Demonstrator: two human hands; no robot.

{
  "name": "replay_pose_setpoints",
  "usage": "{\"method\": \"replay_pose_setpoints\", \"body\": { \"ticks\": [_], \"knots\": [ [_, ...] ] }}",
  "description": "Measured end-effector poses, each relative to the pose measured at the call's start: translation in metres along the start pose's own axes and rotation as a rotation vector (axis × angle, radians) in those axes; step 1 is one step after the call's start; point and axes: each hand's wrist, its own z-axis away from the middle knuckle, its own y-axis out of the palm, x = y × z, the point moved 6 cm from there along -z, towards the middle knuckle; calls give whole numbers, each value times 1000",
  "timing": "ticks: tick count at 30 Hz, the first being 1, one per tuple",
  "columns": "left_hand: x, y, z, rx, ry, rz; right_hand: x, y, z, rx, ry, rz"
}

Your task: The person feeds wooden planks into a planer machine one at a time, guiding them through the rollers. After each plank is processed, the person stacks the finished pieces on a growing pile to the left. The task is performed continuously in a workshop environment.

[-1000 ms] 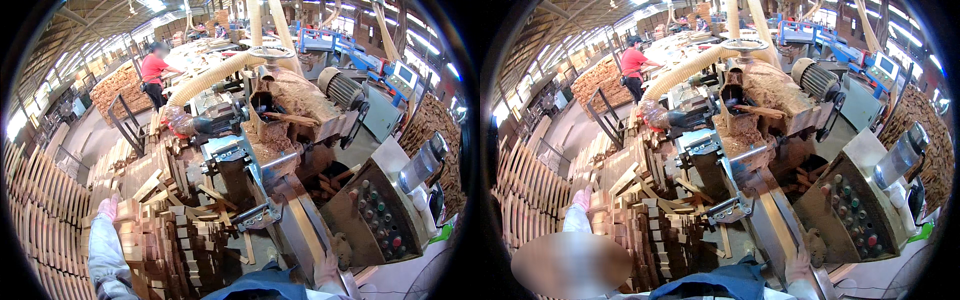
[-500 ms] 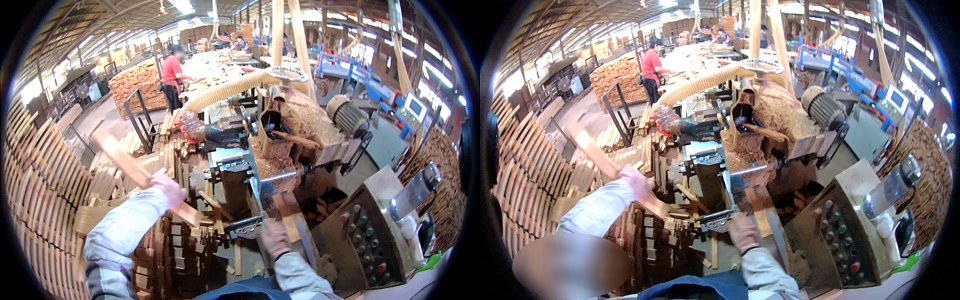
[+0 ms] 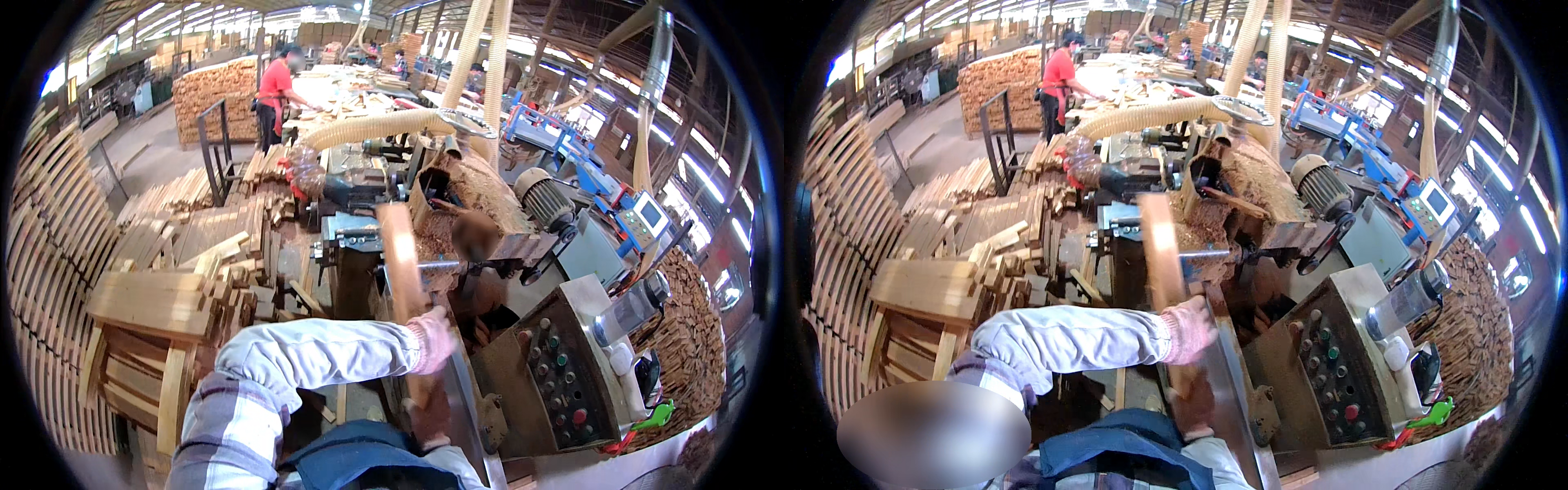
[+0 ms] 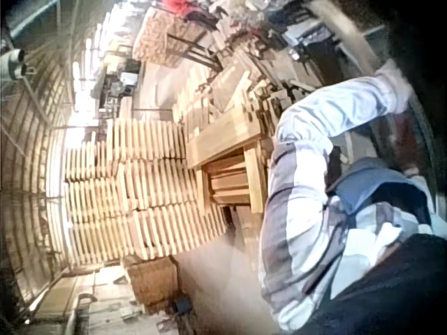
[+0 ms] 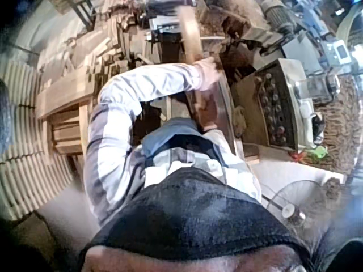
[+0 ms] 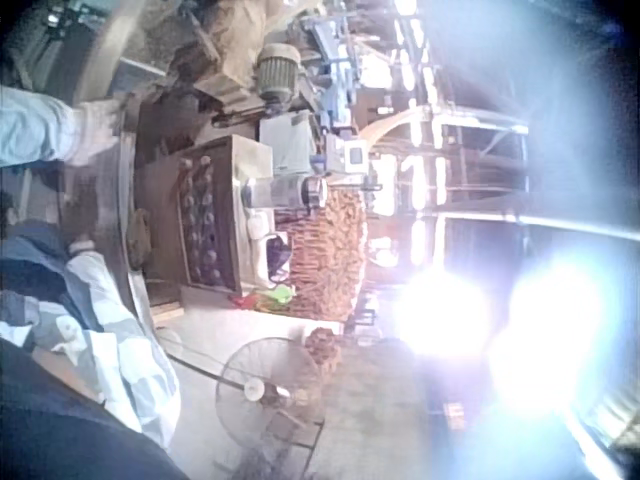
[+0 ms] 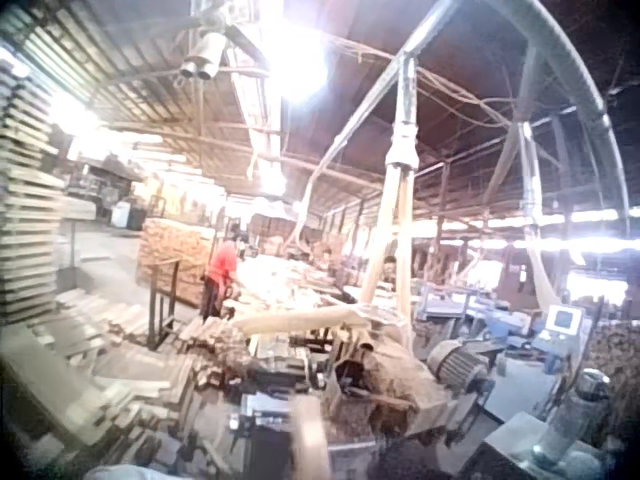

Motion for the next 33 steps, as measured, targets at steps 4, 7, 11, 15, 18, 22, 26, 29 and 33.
{"method": "replay_pose_setpoints", "body": {
  "ticks": [4, 7, 11, 15, 18, 22, 26, 29, 33],
  "knots": [
    [11, -36, 56, -478, -60, -46, -156, -23, 122, 45, 93, 207],
    [74, -36, 106, -118, -296, 167, -178, -62, 198, 116, 305, 486],
    [141, 0, 219, 53, -782, 268, -186, -80, 240, 48, 328, 659],
    [164, 36, 367, 10, -1242, 215, -188, -74, 227, -73, 249, 708],
    [169, 62, 446, 42, -1384, 89, -188, -67, 208, -151, 256, 722],
    [147, 129, 556, 227, -1623, 0, -223, -30, 147, -155, 331, 644],
    [135, 186, 609, 588, -1705, 85, -215, -4, 55, -169, 374, 511],
    [131, 190, 603, 657, -1712, 98, -211, 27, -13, -265, 316, 429],
    [120, 171, 587, 683, -1723, 109, -183, 37, -54, -205, 321, 397]
  ]
}}
